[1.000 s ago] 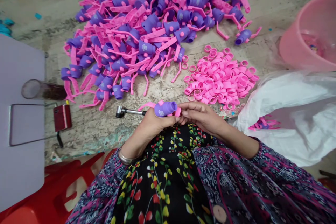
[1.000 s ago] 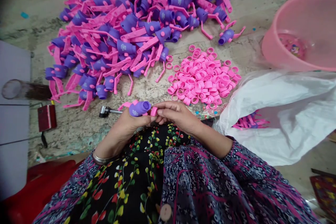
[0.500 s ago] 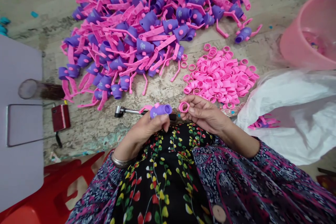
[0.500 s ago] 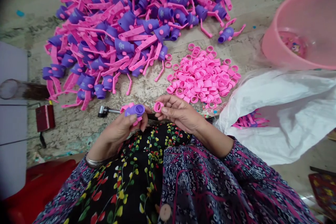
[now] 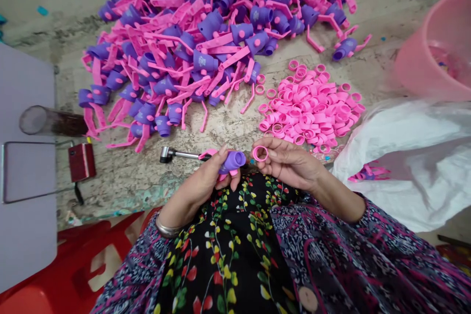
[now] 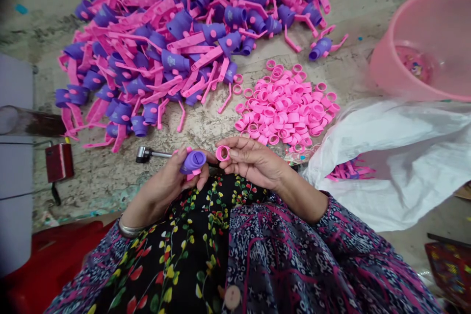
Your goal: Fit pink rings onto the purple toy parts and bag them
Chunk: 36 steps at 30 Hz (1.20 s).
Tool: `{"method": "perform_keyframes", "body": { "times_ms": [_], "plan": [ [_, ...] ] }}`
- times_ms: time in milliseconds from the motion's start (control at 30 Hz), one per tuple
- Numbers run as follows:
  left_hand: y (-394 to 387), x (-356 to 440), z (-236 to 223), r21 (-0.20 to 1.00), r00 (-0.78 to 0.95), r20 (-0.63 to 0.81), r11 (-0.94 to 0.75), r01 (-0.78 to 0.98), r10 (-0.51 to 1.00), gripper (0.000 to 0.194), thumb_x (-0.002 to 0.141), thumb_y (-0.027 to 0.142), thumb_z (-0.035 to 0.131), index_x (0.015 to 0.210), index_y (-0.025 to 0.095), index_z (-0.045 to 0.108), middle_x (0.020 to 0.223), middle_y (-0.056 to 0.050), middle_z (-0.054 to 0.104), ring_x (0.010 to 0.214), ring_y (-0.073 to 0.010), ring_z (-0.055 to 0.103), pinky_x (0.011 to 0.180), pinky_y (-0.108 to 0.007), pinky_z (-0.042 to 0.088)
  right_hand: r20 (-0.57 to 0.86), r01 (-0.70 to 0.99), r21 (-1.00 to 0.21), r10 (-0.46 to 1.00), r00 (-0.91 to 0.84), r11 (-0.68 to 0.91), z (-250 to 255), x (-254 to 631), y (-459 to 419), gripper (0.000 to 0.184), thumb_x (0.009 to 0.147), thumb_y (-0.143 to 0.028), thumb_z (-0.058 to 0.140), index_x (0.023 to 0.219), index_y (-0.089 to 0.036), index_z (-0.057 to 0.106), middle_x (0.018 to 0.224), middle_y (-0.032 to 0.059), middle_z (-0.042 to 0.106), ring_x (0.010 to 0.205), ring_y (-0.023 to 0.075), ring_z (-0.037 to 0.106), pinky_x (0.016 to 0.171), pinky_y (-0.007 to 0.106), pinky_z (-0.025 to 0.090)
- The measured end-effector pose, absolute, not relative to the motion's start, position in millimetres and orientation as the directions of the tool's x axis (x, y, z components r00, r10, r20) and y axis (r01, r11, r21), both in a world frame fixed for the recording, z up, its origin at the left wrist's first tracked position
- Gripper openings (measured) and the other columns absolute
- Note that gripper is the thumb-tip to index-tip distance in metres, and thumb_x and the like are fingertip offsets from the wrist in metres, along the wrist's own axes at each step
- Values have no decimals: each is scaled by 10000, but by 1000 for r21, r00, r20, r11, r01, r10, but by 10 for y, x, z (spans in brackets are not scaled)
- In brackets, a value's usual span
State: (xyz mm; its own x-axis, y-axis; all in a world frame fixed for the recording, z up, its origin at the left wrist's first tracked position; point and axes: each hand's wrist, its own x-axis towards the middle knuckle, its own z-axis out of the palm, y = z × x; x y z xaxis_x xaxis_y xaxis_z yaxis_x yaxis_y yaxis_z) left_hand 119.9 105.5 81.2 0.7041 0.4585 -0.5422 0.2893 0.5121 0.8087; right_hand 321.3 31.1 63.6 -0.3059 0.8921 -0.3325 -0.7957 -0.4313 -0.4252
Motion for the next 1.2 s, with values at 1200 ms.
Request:
{"method": "perform_keyframes", "body": {
  "times_ms": [1200],
  "plan": [
    [1005,1180,792,803,665,-593,399,443,454,635,948,637,250,627,170,537,550,4,501,506,-101,339,515,-266,252,-385,-781,-430,875,-294,-452,608,3204,320,214,748,-188,817,926,-155,702,746,0,731,633,99,711,629,186,608]
  ]
}}
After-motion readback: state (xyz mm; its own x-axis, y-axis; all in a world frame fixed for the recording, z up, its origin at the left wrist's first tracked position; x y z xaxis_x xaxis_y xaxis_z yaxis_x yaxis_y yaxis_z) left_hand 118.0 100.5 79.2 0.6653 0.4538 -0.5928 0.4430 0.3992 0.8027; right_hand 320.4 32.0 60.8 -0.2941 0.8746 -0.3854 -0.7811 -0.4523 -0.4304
